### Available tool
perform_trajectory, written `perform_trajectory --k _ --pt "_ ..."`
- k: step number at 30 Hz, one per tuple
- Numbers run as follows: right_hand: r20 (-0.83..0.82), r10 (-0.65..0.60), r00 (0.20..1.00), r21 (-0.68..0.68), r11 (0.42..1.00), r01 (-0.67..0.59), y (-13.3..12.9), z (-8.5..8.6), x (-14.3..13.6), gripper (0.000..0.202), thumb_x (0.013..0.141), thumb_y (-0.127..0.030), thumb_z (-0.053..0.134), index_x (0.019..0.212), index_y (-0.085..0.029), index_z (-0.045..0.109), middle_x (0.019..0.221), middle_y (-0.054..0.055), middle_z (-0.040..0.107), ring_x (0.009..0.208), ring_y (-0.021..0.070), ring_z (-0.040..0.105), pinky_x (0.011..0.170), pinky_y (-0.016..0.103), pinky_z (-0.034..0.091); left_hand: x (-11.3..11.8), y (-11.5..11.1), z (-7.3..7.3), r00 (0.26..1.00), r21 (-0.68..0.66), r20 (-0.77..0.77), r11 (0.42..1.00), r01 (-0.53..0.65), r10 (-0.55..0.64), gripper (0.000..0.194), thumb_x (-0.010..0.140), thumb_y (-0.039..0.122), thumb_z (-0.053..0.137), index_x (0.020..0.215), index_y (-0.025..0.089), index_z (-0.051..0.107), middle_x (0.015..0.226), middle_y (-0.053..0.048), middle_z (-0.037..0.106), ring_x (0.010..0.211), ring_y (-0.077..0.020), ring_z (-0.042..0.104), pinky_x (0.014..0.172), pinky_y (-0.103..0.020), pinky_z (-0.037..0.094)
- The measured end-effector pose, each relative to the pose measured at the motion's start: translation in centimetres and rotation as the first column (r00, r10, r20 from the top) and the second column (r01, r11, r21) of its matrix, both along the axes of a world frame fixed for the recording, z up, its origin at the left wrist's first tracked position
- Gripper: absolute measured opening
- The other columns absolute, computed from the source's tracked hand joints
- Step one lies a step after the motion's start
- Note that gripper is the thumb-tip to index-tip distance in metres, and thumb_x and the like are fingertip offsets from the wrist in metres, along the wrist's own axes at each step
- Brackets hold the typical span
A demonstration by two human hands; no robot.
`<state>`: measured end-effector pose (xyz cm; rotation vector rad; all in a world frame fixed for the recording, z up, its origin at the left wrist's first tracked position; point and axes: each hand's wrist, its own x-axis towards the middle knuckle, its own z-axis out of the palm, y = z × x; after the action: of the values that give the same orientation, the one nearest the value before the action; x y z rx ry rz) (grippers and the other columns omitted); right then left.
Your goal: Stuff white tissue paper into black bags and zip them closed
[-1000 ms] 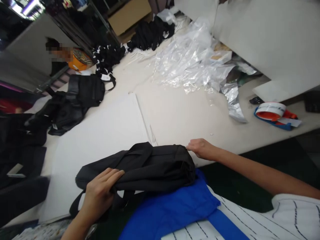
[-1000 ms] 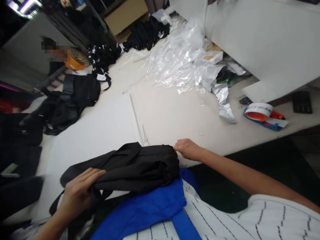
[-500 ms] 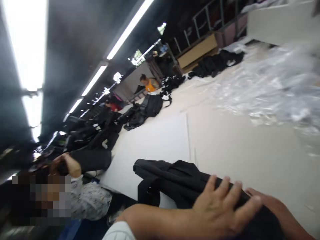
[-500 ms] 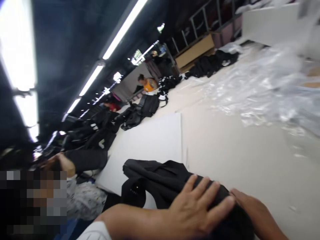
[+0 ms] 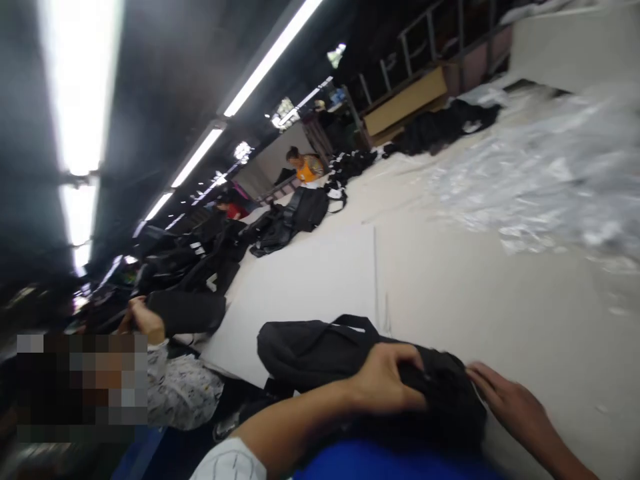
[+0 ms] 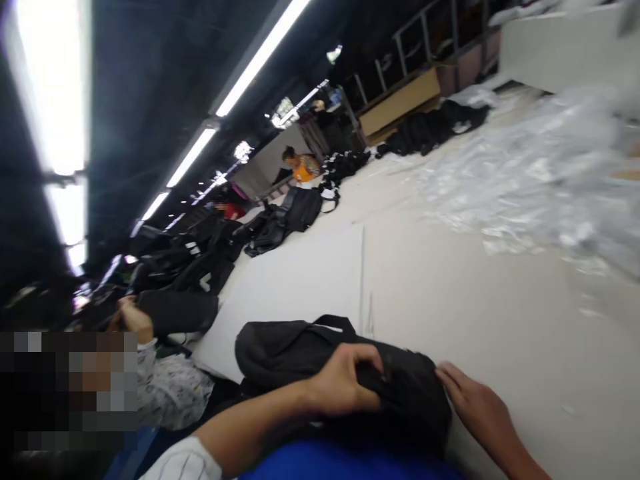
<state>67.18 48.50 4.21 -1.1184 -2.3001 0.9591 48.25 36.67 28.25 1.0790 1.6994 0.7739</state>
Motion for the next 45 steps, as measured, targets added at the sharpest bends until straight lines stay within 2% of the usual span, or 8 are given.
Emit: perform_trajectory --k 4,15,24,28,32,35,41,45 --pt "-0.003 0.162 0.987 -0.127 0.979 -0.161 1.0 4.2 -0.5 0.040 0.095 -0.046 0.033 0.091 -0.027 0.068 0.090 0.003 0.074 0.082 0.0225 0.067 0.072 0.031 0.044 -1.8 0.4 -0.4 0.970 -0.038 0.132 0.979 -0.199 0.203 0.032 0.049 0.016 0.079 0.066 0.017 0.052 0.063 0.005 0.052 0.059 -0.0078 0.043 0.056 -0.019 0.033" --pt "0.152 0.560 0.815 -0.002 0.824 -0.566 1.0 12.5 1.1 0.015 0.089 -0.024 0.058 0.076 -0.022 0.065 0.067 0.000 0.065 0.063 0.0155 0.056 0.059 0.026 0.028 -4.1 4.8 -0.4 0.972 -0.011 0.040 0.973 -0.231 0.231 0.029 0.052 0.017 0.079 0.070 0.018 0.057 0.061 0.006 0.057 0.057 -0.0095 0.050 0.056 -0.020 0.038" --pt "0.185 -0.013 0.983 0.316 0.948 -0.047 -3.9 14.2 0.9 0.025 0.094 -0.016 0.044 0.081 -0.016 0.065 0.065 0.005 0.063 0.061 0.0180 0.056 0.059 0.031 0.027 -4.1 12.9 3.9 0.921 0.158 0.001 0.909 -0.386 0.390 0.032 0.043 0.017 0.078 0.066 0.018 0.055 0.056 0.005 0.060 0.052 -0.0131 0.054 0.051 -0.023 0.042" --pt "0.225 -0.191 0.955 0.285 0.951 0.123 -3.4 12.9 -3.5 0.022 0.088 -0.009 0.045 0.084 -0.014 0.066 0.072 0.009 0.067 0.069 0.0210 0.061 0.063 0.031 0.032 -2.2 17.7 3.9 0.913 0.222 0.010 0.889 -0.400 0.408 0.031 0.044 0.016 0.074 0.065 0.020 0.051 0.052 0.006 0.055 0.053 -0.0153 0.054 0.054 -0.026 0.044" --pt "0.263 0.084 0.961 0.019 0.996 -0.092 -3.7 8.3 -8.8 0.022 0.078 -0.007 0.053 0.094 -0.013 0.069 0.085 0.012 0.073 0.079 0.0248 0.066 0.065 0.030 0.038 -1.5 23.1 0.8 0.872 0.264 -0.234 0.891 -0.369 0.430 0.027 0.051 0.021 0.075 0.064 0.020 0.052 0.058 0.003 0.054 0.063 -0.0177 0.057 0.063 -0.028 0.045" --pt "0.262 0.137 0.955 -0.056 0.990 -0.126 -4.0 4.7 -10.0 0.024 0.080 -0.009 0.054 0.097 -0.013 0.071 0.085 0.012 0.074 0.078 0.0253 0.067 0.065 0.031 0.042 -1.9 25.0 -0.3 0.852 0.198 -0.471 0.969 -0.149 0.227 0.035 0.054 0.035 0.082 0.076 0.019 0.059 0.077 -0.005 0.065 0.084 -0.0256 0.063 0.076 -0.032 0.045" --pt "0.253 0.028 0.967 -0.125 0.992 0.004 -1.6 1.8 -5.1 0.025 0.084 -0.017 0.051 0.095 -0.015 0.072 0.092 0.012 0.074 0.087 0.0276 0.068 0.076 0.032 0.048 -3.8 18.0 2.6 0.682 0.071 -0.701 0.931 0.357 -0.208 0.091 0.050 0.050 0.087 0.129 0.021 0.055 0.117 -0.014 0.064 0.111 -0.0365 0.059 0.090 -0.036 0.043" --pt "-0.028 0.074 0.997 -0.198 0.977 -0.078 -1.3 0.9 -3.9 0.040 0.082 -0.024 0.048 0.116 -0.018 0.067 0.110 0.010 0.072 0.099 0.0264 0.067 0.087 0.034 0.051 -4.9 10.6 3.2 0.660 -0.008 -0.710 0.939 0.343 -0.247 0.083 0.067 0.042 0.079 0.141 0.023 0.047 0.117 -0.014 0.065 0.106 -0.0362 0.063 0.091 -0.040 0.045"
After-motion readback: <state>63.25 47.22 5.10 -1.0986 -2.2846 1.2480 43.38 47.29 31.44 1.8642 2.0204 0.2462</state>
